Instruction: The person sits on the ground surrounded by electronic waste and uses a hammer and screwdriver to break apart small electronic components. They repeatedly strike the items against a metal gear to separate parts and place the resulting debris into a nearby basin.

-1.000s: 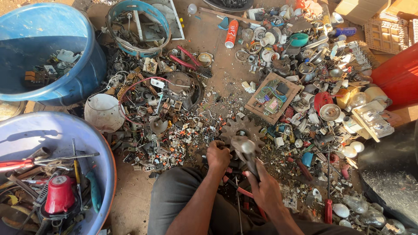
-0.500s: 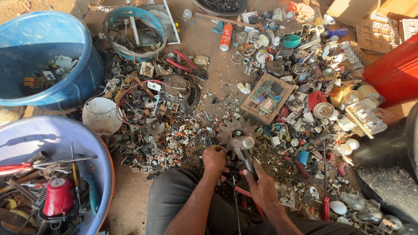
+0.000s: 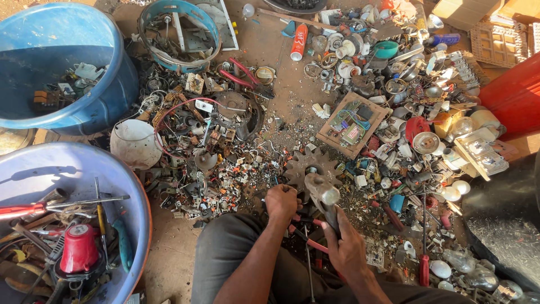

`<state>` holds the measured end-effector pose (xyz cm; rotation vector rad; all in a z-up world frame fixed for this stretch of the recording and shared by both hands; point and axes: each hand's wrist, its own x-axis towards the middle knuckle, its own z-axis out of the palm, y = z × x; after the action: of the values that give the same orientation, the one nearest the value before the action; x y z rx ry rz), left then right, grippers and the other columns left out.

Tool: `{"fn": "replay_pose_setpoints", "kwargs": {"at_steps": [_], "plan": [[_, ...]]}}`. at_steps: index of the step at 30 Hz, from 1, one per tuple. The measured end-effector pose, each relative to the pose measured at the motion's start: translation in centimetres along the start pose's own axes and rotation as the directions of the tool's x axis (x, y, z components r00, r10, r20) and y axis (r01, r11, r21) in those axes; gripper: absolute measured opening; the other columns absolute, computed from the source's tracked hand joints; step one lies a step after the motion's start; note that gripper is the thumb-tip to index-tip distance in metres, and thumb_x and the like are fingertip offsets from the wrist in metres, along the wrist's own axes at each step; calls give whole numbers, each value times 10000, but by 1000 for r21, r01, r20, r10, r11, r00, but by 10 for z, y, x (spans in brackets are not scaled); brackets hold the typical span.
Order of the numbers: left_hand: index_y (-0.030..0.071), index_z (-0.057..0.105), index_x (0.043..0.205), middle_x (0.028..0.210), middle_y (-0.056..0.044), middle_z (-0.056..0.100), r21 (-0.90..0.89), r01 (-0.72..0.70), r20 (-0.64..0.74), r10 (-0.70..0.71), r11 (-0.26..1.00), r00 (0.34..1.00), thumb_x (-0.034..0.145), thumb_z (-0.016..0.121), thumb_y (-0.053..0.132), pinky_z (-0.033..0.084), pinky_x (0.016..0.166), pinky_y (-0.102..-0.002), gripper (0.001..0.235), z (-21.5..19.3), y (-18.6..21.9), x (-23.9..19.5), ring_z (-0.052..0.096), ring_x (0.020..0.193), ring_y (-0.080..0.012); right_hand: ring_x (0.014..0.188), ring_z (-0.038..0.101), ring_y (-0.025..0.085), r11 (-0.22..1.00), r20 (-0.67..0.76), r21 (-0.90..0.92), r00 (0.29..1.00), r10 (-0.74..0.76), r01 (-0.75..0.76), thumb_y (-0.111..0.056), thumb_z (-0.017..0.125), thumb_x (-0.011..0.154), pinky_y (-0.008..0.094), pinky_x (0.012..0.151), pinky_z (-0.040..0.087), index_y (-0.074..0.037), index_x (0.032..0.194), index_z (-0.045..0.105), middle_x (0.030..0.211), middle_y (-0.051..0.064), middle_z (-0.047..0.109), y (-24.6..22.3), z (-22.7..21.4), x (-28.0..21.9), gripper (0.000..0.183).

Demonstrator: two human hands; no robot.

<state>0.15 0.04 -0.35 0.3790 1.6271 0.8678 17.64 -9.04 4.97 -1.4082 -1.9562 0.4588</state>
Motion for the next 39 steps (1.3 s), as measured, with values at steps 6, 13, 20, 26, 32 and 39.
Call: {"fn": "replay_pose_setpoints", "kwargs": {"at_steps": [6, 13, 20, 26, 32, 39], "plan": [[-5, 752, 990, 756, -125, 758, 173, -77, -37, 85, 982, 996, 916, 655, 151, 589, 526, -359, 198, 3, -14, 17, 753, 626, -225, 458, 632, 169, 863, 353, -73, 797, 490, -499, -292, 577, 975, 347, 396, 505, -105, 1468, 506, 727, 86, 731, 8, 6, 16, 532], [7, 775, 999, 897, -257, 754, 57, -112, -166, 120, 992, 979, 903, 589, 163, 552, 649, -463, 261, -6, -15, 23, 703, 737, -366, 409, 532, 131, 566, 407, 344, 663, 629, -749, -291, 549, 994, 312, 359, 471, -45, 1325, 574, 606, 24, 570, 2, -13, 15, 413], [69, 774, 1061, 923, -165, 765, 357, -529, -36, 577, 770, 816, 880, 659, 177, 571, 752, -441, 241, -2, 3, -7, 749, 809, -324, 361, 492, 158, 170, 507, 529, 471, 722, -831, -248, 631, 955, 338, 319, 431, -21, 1161, 564, 590, 41, 546, -1, -13, 11, 314], [103, 773, 1077, 1045, -164, 739, 613, -698, 171, 800, 370, 575, 926, 631, 151, 585, 722, -484, 213, 8, -1, -17, 721, 845, -388, 361, 499, 168, 178, 552, 491, 463, 693, -853, -257, 639, 958, 334, 334, 427, -42, 1079, 551, 583, 44, 530, 6, -3, 10, 262], [130, 786, 1038, 1021, -140, 750, 650, -686, 175, 814, 327, 554, 893, 611, 130, 588, 721, -480, 227, 15, 0, -4, 728, 846, -383, 361, 484, 178, 102, 591, 563, 486, 644, -820, -252, 631, 959, 365, 449, 588, -15, 1095, 558, 583, 47, 503, 17, 2, 4, 282], [96, 766, 1029, 998, -98, 751, 353, -748, 80, 779, 562, 622, 961, 661, 141, 607, 675, -382, 133, 18, -1, 11, 719, 754, -243, 728, 764, 258, 419, 494, 339, 539, 683, -842, -254, 689, 929, 423, 613, 558, 5, 1107, 597, 759, 64, 650, 16, 7, 1, 327]]}}
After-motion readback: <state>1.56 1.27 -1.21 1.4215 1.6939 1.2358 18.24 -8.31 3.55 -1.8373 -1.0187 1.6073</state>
